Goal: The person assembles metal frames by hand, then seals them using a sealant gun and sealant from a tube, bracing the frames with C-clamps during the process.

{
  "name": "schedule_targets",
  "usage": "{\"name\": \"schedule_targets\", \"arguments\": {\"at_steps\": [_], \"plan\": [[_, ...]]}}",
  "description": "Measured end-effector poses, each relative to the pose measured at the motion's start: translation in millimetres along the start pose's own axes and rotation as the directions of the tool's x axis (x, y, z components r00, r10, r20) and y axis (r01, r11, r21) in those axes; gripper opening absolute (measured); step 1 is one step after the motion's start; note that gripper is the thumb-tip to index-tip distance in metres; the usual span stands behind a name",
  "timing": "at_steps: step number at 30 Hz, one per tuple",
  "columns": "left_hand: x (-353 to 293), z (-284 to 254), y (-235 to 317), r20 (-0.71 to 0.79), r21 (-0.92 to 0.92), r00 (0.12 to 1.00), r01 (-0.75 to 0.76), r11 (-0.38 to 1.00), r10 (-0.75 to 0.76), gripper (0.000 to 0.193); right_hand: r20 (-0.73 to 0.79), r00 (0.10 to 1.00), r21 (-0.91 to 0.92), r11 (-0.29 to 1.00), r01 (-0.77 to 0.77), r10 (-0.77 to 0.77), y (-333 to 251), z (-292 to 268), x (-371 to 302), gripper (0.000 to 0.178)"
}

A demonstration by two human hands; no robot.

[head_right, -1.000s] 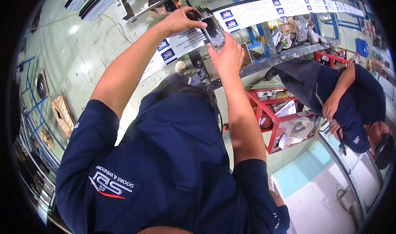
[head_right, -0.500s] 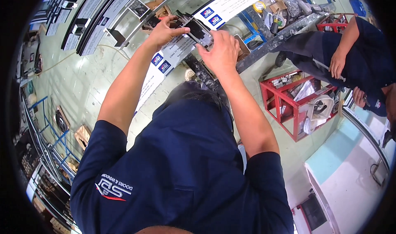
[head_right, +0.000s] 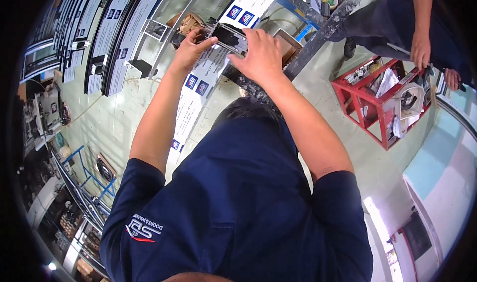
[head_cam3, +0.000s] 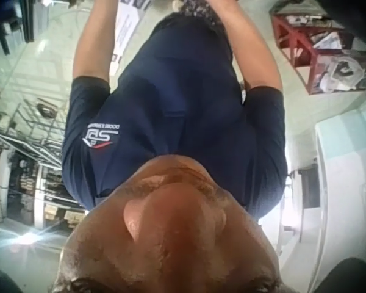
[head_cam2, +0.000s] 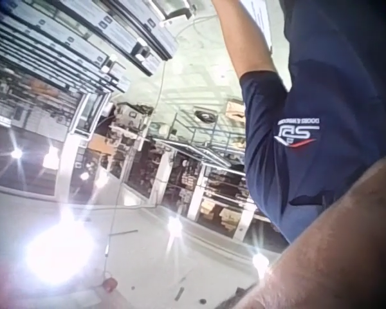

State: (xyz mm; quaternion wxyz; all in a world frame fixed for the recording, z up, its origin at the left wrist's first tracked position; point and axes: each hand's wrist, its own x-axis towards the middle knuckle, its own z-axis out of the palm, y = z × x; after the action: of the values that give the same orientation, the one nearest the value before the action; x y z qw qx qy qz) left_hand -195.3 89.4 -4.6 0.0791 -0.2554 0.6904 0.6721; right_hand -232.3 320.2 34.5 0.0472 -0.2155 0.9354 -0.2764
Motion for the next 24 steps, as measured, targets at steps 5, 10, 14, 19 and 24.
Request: {"name": "schedule_targets", "arguments": {"at_steps": [5, 10, 14, 19, 24], "plan": [[3.3, -0.8, -0.3, 0.030, -0.096, 0.999, 0.049, 0.994, -0.046, 0.059, 0.169, 0.985, -0.139, 0.990, -0.015, 0.039, 5.0, 1.3, 9.6, 0.070], [7.2, -1.1, -1.2, 0.029, -0.159, 0.991, 0.133, 0.978, -0.130, 0.058, 0.110, 0.994, -0.039, 0.999, 0.007, -0.003, 10.5, 8.5, 9.5, 0.060], [5.6, -4.1, -2.9, 0.042, -0.185, 0.983, 0.185, 0.965, -0.180, 0.055, 0.112, 0.994, 0.003, 1.000, 0.001, -0.001, 11.3, 9.9, 8.2, 0.055], [4.1, -7.5, -6.1, 0.023, -0.141, 0.985, 0.171, 0.975, -0.169, 0.048, 0.091, 0.996, 0.061, 0.998, -0.001, -0.004, 11.4, 11.4, 6.6, 0.054], [0.1, -4.8, 0.2, 0.030, -0.108, 0.983, 0.186, 0.977, -0.184, 0.053, 0.065, 0.998, 0.090, 0.996, -0.001, -0.005, 13.8, 12.2, 6.4, 0.053]]}}
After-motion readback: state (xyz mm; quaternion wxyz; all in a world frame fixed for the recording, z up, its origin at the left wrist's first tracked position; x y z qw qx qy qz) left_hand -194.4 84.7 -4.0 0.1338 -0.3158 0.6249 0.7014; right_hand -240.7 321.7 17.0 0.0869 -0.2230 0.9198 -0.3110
